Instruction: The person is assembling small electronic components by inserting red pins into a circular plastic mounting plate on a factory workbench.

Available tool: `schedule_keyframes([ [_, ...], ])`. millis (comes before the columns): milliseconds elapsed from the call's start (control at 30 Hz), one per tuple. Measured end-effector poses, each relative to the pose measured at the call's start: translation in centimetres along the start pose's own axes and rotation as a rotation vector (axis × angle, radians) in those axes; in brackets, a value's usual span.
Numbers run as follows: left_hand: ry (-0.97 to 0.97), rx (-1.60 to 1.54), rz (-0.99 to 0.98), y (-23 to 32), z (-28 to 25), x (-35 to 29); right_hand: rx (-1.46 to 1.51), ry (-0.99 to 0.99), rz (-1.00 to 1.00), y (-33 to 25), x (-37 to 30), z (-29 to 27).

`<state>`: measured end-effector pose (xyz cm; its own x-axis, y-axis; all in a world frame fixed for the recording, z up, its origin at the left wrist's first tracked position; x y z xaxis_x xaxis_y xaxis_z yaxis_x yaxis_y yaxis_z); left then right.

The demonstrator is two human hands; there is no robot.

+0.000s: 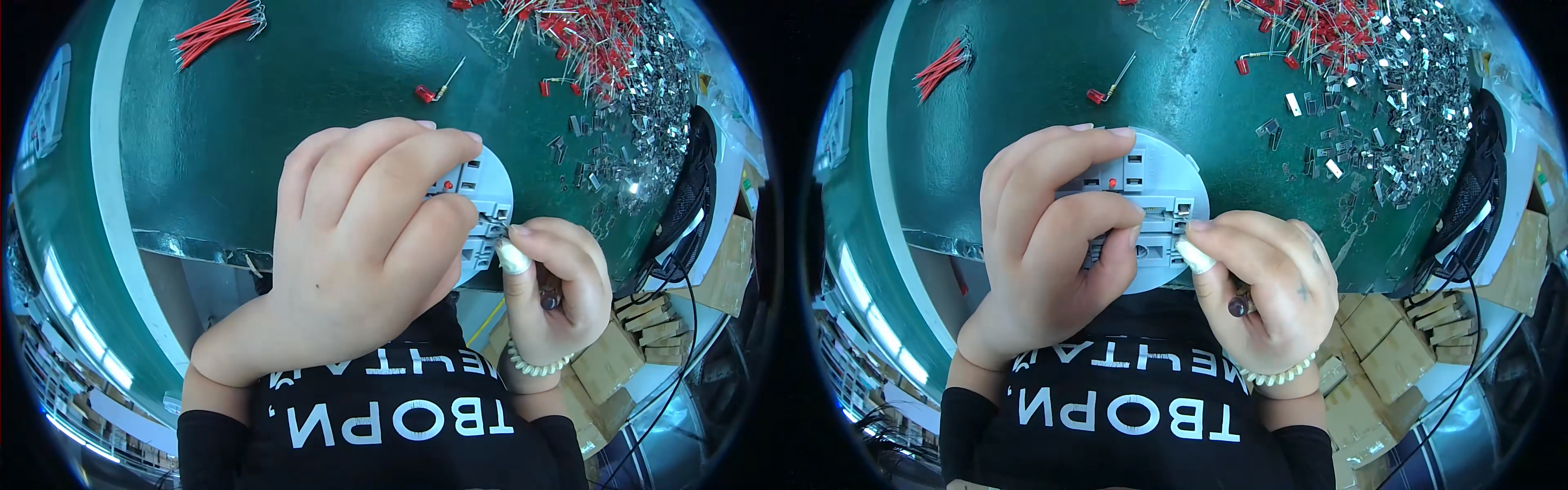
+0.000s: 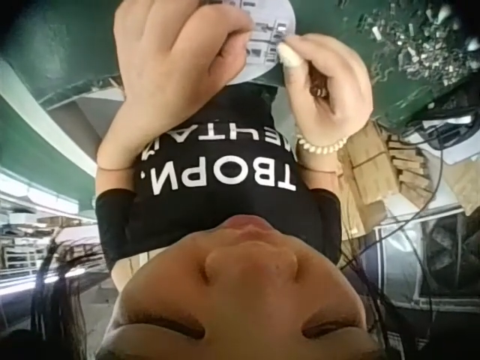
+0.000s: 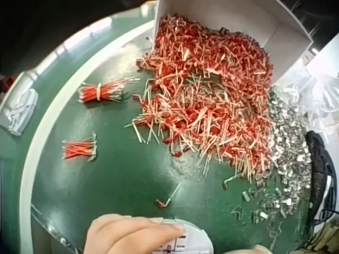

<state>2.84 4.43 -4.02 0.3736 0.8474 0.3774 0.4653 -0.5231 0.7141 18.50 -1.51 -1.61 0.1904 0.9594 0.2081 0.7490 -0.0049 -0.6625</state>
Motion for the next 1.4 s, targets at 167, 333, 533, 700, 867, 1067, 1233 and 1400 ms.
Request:
schedule_keyframes([
  [167, 0.005, -0.007, -0.013, 0.0, -0.1, 0.0, -0.024, -0.022, -0.136, -0.2, 0.7, 0.0],
  [333, 0.018, -0.011, -0.02, -0.1, 0.0, 0.0, 0.097, 0.072, -0.07, 0.3, 0.4, 0.0],
  [533, 0.027, 0.0, -0.006, -0.1, 0.2, 0.0, -0.188, -0.334, -0.334, -2.5, 3.1, -0.2],
  [700, 0.02, 0.01, -0.005, 0.1, 0.2, -0.1, -0.389, -0.48, -0.373, -5.0, 5.0, 1.1],
  [867, 0.062, 0.003, 0.01, -0.3, 0.3, -0.5, -0.319, -0.488, -0.384, -3.5, 5.2, 0.9],
  [1067, 0.073, -0.026, 0.033, -0.3, 0.4, -0.3, -0.146, -0.409, -0.25, -1.7, 4.2, -0.7],
  [1233, 0.059, -0.019, 0.035, -0.5, 0.3, -0.3, -0.168, -0.406, -0.21, -1.9, 4.6, 0.3],
  [1400, 0.026, -0.022, -0.006, -0.2, 0.2, 0.0, -0.185, -0.418, -0.336, -1.7, 4.1, -0.2],
])
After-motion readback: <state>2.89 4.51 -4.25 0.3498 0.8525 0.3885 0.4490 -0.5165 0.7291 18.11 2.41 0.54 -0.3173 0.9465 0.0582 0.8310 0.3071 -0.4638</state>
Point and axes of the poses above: each hand's wrist, its own x-axis towards the middle knuckle, its own z-axis out of the palm, y = z × x, the point moved 5 cm from there along x, towards the middle knuckle, and after that the axes turned 11 degrees about y, right-handed, at the moved point
